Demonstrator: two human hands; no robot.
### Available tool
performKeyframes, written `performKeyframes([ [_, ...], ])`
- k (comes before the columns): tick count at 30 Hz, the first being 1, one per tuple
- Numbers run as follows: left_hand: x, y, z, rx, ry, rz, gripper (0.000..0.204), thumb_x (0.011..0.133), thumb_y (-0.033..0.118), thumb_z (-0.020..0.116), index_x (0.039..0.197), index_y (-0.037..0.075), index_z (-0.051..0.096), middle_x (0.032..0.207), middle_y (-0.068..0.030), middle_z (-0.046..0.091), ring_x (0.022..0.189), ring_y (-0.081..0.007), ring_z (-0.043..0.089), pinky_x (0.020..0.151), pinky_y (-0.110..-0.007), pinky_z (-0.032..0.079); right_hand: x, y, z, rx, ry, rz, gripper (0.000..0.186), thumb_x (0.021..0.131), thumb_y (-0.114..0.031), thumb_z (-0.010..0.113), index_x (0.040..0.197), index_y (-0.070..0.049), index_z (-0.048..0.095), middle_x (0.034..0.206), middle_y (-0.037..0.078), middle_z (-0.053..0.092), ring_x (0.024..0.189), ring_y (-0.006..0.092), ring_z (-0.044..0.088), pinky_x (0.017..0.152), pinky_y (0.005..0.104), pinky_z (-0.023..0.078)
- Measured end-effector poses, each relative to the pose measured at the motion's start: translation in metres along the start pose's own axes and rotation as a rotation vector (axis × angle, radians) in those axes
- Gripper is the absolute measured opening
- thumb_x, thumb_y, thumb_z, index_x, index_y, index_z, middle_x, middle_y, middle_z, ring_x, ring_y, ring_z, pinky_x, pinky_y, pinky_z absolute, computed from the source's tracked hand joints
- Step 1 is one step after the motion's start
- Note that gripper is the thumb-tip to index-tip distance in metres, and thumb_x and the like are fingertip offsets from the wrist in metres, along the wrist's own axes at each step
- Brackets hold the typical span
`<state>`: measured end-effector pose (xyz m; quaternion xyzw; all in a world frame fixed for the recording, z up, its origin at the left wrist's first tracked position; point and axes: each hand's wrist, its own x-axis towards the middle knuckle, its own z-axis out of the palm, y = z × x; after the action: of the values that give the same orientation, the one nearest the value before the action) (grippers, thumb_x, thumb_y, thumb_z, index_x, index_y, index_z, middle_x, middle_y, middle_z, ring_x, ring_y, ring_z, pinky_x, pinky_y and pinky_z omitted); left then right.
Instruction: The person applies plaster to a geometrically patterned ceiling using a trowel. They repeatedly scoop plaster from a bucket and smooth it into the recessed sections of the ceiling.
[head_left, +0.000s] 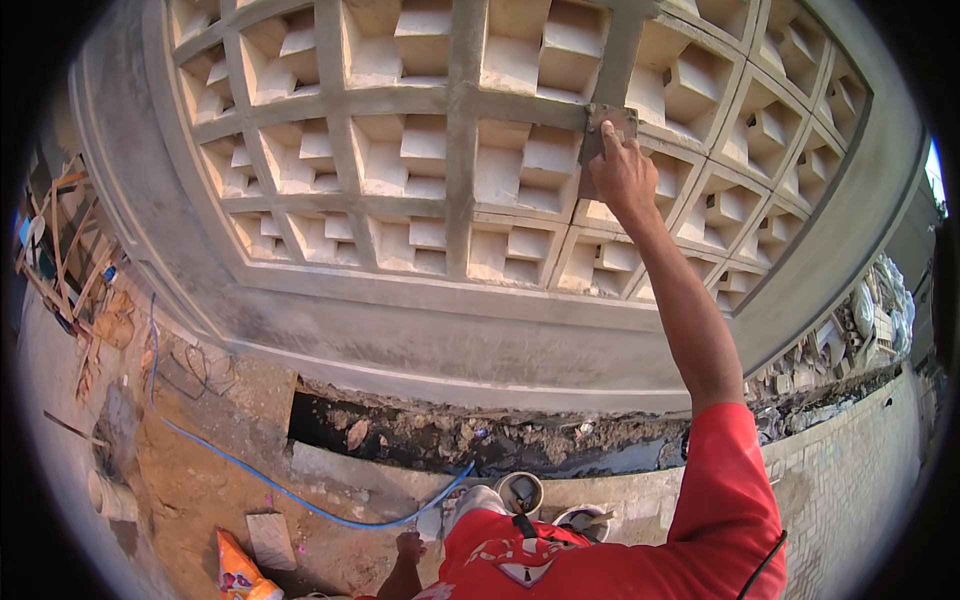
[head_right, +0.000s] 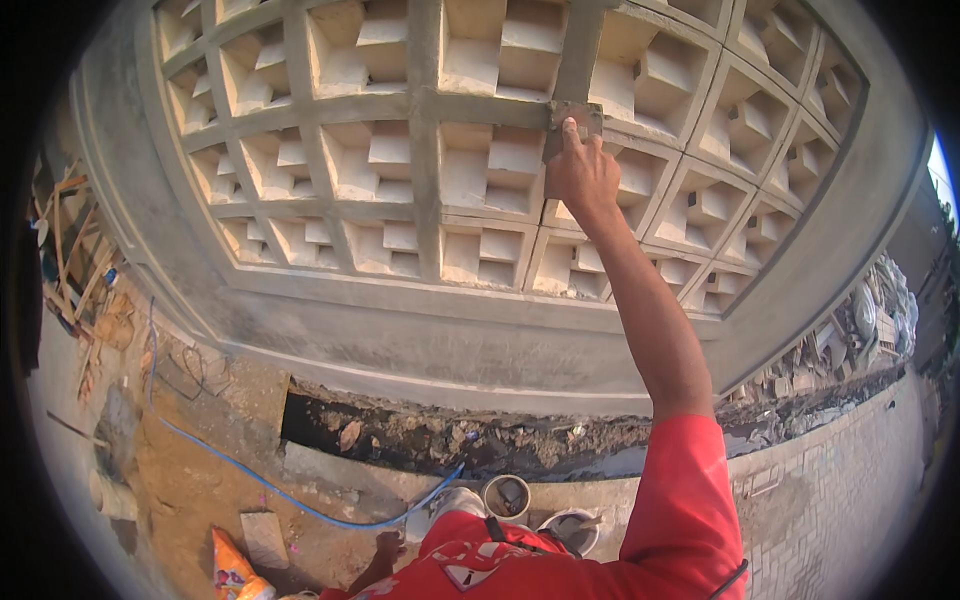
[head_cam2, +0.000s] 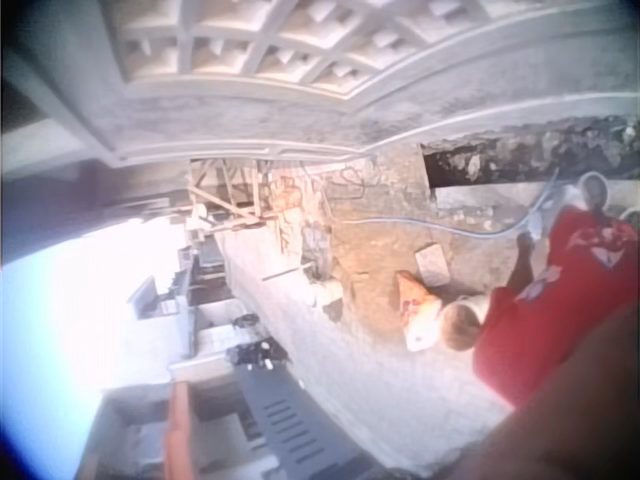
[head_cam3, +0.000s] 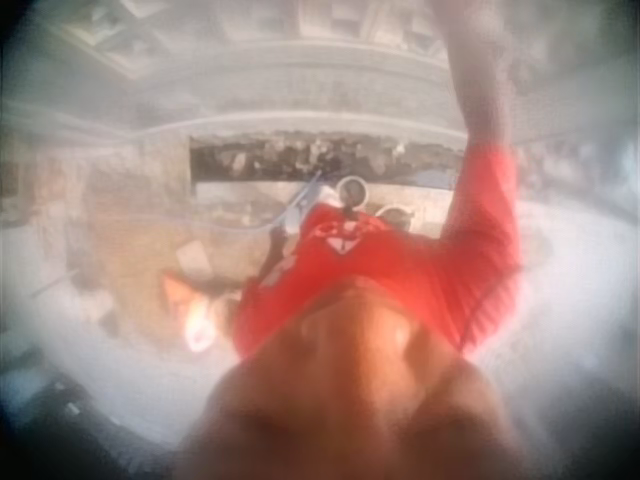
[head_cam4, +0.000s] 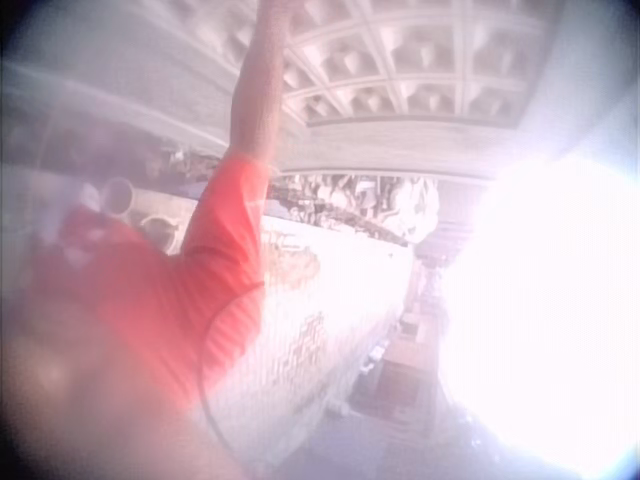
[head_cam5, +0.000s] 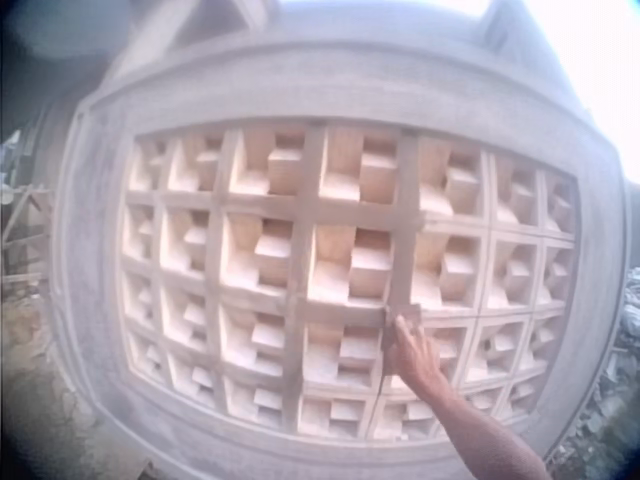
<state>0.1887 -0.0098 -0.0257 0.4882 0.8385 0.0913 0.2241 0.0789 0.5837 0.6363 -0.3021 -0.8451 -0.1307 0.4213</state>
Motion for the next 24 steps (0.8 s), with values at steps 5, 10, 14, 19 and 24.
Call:
performKeyframes([
  [5,0.009,0.020,-0.001,-0.522,0.158,-0.167,0.013,0.084,0.019,0.063,0.089,0.008,0.059,0.077,-0.0090,0.061,0.063,-0.0225,0.062,0.046,-0.033,0.051,-0.092,0.014,0.052,0.004,-0.250,-0.014,0.056,0.079,-0.021,0.058,0.134,-0.016,0.052,0.097,0.024,0.062,0.081,0.0393,0.066,0.070,0.0473,0.054],
  [10,0.024,0.039,-0.013,-1.538,0.229,-1.096,0.023,0.073,0.021,0.072,0.089,0.010,0.061,0.085,-0.0084,0.066,0.072,-0.0216,0.064,0.057,-0.032,0.054,-0.043,0.005,-0.003,0.163,-0.029,-0.033,0.054,0.080,-0.021,0.058,0.134,-0.015,0.052,0.095,0.023,0.061,0.078,0.0391,0.065,0.069,0.0488,0.053],
  [14,0.014,0.008,-0.016,0.127,-0.179,-0.151,0.029,0.071,0.023,0.075,0.093,0.009,0.064,0.092,-0.0099,0.067,0.083,-0.0256,0.064,0.069,-0.038,0.054,-0.012,0.013,0.000,0.111,0.090,-0.065,0.055,0.077,-0.018,0.059,0.132,-0.012,0.053,0.094,0.024,0.061,0.071,0.0370,0.066,0.064,0.0464,0.054],
  [19,0.017,-0.009,0.001,-0.310,-0.106,-0.373,0.033,0.069,0.021,0.077,0.097,0.008,0.066,0.094,-0.0090,0.067,0.093,-0.0252,0.062,0.073,-0.038,0.054,-0.086,0.007,0.035,0.169,-0.259,-0.015,0.055,0.079,-0.017,0.059,0.133,-0.009,0.051,0.102,0.022,0.062,0.081,0.0345,0.066,0.073,0.0418,0.053],
  [24,0.020,0.003,-0.004,-1.526,0.119,-0.954,0.033,0.067,0.016,0.076,0.098,0.007,0.067,0.091,-0.0088,0.066,0.091,-0.0225,0.061,0.070,-0.032,0.055,-0.126,0.006,0.019,1.176,-0.360,0.180,0.056,0.084,-0.009,0.053,0.139,-0.004,0.043,0.111,0.013,0.062,0.092,0.0194,0.063,0.083,0.0340,0.051],
])
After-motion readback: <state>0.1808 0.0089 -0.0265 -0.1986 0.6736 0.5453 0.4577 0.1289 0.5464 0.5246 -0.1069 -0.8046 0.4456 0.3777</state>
